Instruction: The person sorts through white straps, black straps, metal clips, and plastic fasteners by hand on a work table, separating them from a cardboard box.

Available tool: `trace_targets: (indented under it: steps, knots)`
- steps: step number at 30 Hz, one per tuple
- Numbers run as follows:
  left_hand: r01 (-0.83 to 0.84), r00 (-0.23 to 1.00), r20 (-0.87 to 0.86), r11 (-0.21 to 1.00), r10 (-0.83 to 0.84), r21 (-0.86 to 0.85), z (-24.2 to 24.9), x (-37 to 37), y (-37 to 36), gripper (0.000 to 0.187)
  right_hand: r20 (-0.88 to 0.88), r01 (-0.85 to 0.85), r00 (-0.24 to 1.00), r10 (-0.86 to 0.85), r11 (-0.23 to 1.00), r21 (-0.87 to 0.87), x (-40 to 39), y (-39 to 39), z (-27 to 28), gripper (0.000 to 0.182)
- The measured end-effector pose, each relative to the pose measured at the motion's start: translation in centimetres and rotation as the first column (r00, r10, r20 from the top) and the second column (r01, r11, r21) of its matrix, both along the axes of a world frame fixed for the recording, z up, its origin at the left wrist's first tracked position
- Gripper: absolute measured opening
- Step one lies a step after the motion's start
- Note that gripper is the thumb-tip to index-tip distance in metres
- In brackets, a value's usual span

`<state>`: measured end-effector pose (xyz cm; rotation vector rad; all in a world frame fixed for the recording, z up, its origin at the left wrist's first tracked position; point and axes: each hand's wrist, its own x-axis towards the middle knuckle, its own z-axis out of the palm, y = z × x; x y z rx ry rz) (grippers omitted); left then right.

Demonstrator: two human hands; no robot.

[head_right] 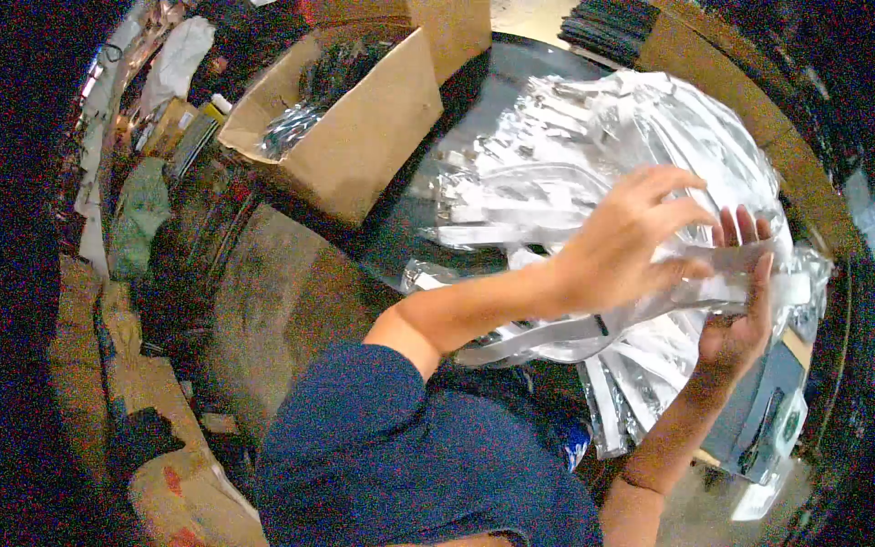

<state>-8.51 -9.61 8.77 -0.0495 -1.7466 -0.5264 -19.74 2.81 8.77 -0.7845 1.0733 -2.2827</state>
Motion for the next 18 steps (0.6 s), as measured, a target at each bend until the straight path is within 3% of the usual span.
trace_targets:
  steps: [2,3,4,6,8,9,10,12,13,15,16,17,18]
  knots:
    - [0.430,0.895,0.007,0.867,-0.446,0.253,-0.8,4.9,2.6,0.013,-0.099,0.024,0.995,-0.018,0.998,0.060,0.5,-1.7,1.5,0.046]
    - [0.633,0.663,0.133,0.647,-0.736,0.426,-1.7,7.0,4.0,0.011,-0.039,-0.027,0.999,0.028,0.999,0.023,0.3,-2.4,1.8,0.045]
    - [0.703,0.328,0.181,0.367,-0.927,0.609,-3.0,8.5,5.4,0.010,-0.041,-0.033,0.999,0.034,0.999,0.018,0.7,-3.3,2.4,0.045]
    - [0.817,0.243,0.213,0.318,-0.946,0.481,-7.8,7.7,8.6,0.019,-0.123,-0.098,0.988,0.098,0.995,0.010,2.7,-5.3,3.8,0.044]
    - [0.652,0.474,0.279,0.546,-0.835,0.526,-13.4,6.3,9.8,0.031,-0.156,-0.174,0.974,0.166,0.984,-0.037,5.3,-7.2,5.1,0.043]
    - [0.631,0.613,0.201,0.627,-0.764,0.456,-16.3,4.9,9.2,0.041,-0.123,-0.200,0.974,0.193,0.978,-0.052,7.0,-7.7,6.1,0.043]
    - [0.407,0.704,0.346,0.751,-0.621,0.520,-17.1,4.0,9.0,0.046,-0.089,-0.225,0.972,0.219,0.972,-0.067,8.2,-8.1,7.0,0.042]
    - [0.241,0.870,0.238,0.794,-0.432,0.559,-14.3,4.1,6.8,0.051,-0.083,-0.274,0.961,0.265,0.953,-0.132,8.9,-8.7,8.4,0.041]
    - [0.243,0.871,0.235,0.795,-0.431,0.555,-14.4,4.0,6.0,0.051,-0.123,-0.272,0.960,0.253,0.947,-0.173,9.0,-8.8,9.3,0.043]
    - [0.023,0.898,0.345,0.813,-0.272,0.582,-15.0,3.7,4.4,0.053,-0.121,-0.246,0.967,0.225,0.945,-0.216,9.0,-8.3,11.0,0.044]
    - [0.021,0.900,0.342,0.813,-0.268,0.582,-13.2,4.5,3.0,0.053,-0.322,-0.225,0.935,0.147,0.949,-0.219,7.8,-8.1,10.8,0.044]
    - [-0.136,0.935,0.355,0.942,0.019,0.308,-10.3,6.1,1.1,0.051,-0.184,-0.235,0.962,0.202,0.955,-0.181,7.2,-7.3,12.2,0.046]
    - [-0.314,0.913,0.280,0.949,0.296,0.019,-8.7,7.0,0.1,0.050,-0.222,-0.223,0.956,0.191,0.966,-0.130,6.1,-6.5,12.6,0.047]
